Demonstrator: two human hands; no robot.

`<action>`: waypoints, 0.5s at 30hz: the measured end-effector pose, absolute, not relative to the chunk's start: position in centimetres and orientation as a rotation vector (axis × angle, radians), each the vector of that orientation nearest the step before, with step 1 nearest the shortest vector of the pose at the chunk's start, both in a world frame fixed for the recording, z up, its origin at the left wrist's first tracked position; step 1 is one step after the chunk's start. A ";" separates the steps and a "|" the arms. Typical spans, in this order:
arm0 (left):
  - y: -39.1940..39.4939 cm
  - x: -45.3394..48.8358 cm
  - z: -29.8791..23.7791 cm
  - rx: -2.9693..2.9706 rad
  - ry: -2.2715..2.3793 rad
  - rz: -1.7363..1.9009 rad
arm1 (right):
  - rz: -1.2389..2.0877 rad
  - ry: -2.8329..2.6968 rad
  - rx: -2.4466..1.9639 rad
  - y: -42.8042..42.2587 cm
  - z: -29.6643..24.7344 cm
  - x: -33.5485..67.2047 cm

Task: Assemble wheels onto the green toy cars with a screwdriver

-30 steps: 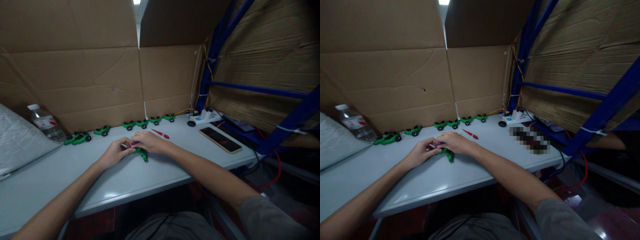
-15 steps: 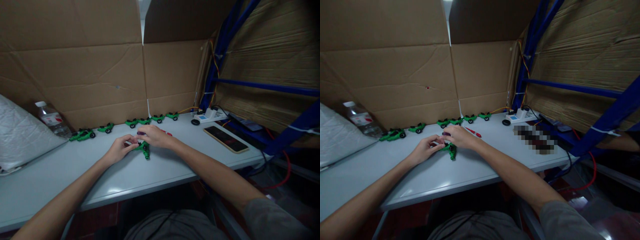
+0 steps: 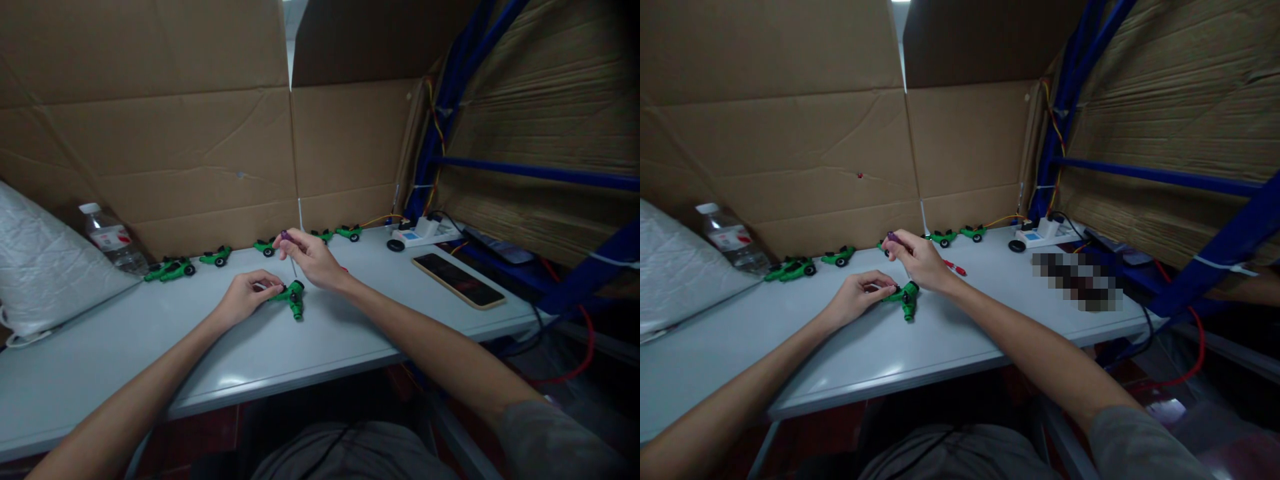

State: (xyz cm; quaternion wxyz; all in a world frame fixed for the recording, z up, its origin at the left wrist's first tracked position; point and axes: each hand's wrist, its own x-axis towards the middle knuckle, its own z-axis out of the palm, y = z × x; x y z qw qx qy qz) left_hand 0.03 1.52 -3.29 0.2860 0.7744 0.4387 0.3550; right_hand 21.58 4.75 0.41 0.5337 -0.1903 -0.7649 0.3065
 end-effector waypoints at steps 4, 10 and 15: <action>1.6 0.0 -3.6 2.014 1.152 0.944 | 0.844 -1.742 -0.366 4.7 0.0 21.2; 1.6 0.1 -3.8 1.951 1.129 0.947 | 0.756 -1.808 -0.396 4.4 -0.3 21.1; 1.5 0.3 -3.7 1.928 1.102 0.938 | 0.745 -1.823 -0.392 4.4 -0.6 20.8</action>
